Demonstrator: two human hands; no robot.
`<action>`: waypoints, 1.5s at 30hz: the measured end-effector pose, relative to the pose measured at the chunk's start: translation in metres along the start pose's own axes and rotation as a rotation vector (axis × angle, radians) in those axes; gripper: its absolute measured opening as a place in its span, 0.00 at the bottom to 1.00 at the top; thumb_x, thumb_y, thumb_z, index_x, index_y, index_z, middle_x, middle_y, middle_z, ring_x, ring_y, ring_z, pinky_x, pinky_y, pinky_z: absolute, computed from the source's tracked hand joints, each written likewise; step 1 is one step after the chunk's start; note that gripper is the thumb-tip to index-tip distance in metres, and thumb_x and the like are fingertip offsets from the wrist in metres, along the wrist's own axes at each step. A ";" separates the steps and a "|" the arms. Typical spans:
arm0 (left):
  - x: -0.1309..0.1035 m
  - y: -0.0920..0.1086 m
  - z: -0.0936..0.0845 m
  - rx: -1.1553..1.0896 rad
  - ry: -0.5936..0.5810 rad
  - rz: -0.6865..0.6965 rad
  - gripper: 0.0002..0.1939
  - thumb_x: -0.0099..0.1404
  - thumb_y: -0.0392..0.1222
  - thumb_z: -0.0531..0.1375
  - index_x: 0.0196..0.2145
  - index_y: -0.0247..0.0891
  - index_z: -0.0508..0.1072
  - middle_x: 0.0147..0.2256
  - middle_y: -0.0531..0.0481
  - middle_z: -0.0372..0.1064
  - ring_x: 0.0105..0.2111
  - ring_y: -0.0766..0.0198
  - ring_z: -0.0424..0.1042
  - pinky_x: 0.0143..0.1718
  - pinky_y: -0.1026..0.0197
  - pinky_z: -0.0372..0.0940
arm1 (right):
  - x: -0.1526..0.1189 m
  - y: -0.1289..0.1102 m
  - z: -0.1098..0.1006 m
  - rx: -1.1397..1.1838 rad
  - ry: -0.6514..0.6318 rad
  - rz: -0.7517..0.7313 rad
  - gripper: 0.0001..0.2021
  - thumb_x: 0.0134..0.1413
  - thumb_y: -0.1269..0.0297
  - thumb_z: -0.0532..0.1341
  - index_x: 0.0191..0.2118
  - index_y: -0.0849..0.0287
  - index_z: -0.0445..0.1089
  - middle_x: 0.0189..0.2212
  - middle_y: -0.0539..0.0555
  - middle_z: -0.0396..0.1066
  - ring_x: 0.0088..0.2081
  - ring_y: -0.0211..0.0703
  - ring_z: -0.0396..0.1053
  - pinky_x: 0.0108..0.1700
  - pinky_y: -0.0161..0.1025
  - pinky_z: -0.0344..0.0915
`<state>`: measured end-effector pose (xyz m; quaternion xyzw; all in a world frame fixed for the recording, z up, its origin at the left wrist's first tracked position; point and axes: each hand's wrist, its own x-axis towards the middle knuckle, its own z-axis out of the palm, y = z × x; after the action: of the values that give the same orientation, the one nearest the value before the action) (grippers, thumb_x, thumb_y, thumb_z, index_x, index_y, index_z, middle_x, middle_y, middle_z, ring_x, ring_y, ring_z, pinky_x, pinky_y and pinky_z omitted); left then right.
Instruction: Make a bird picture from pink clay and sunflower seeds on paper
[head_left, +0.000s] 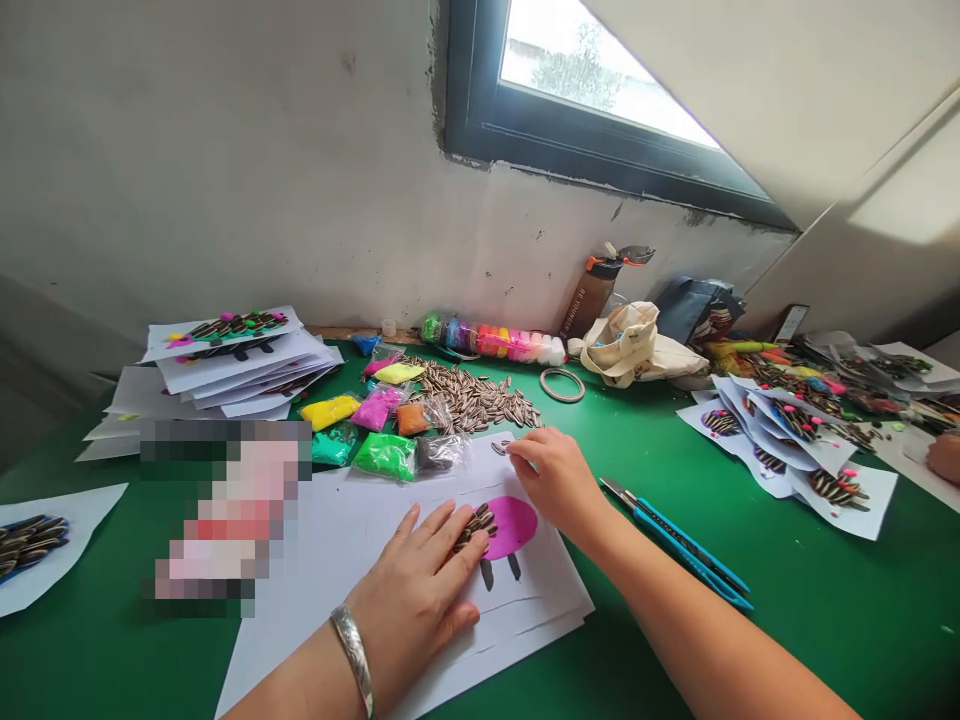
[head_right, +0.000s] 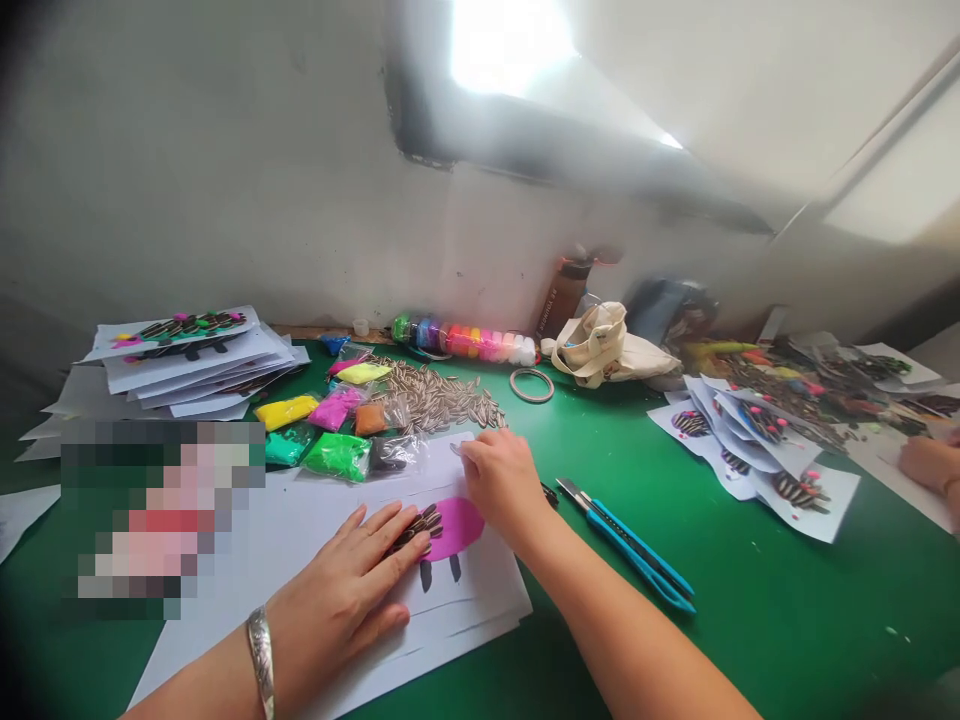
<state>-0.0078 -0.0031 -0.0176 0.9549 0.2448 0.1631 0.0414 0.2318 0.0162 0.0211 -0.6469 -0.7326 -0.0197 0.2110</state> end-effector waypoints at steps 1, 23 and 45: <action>-0.001 0.000 0.000 0.007 0.003 0.000 0.31 0.61 0.38 0.60 0.61 0.44 0.59 0.62 0.42 0.56 0.60 0.45 0.56 0.58 0.37 0.54 | 0.006 -0.001 0.003 -0.064 -0.015 -0.006 0.10 0.59 0.71 0.57 0.32 0.55 0.75 0.30 0.53 0.72 0.36 0.43 0.65 0.36 0.38 0.53; 0.004 0.014 -0.021 -0.055 -0.106 -0.067 0.30 0.61 0.45 0.63 0.59 0.43 0.62 0.61 0.40 0.56 0.61 0.43 0.55 0.57 0.33 0.53 | -0.057 -0.023 -0.014 0.637 -0.134 -0.047 0.08 0.60 0.71 0.54 0.36 0.55 0.70 0.30 0.50 0.71 0.32 0.38 0.68 0.35 0.33 0.64; 0.001 0.007 -0.007 0.033 -0.036 0.022 0.30 0.60 0.36 0.61 0.59 0.41 0.62 0.62 0.41 0.56 0.60 0.43 0.56 0.56 0.32 0.54 | -0.063 -0.025 0.007 0.538 -0.061 -0.096 0.14 0.53 0.79 0.56 0.38 0.55 0.74 0.33 0.52 0.72 0.36 0.41 0.68 0.38 0.35 0.64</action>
<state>-0.0062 -0.0084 -0.0096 0.9609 0.2360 0.1422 0.0280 0.2108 -0.0447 -0.0007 -0.5324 -0.7472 0.1850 0.3521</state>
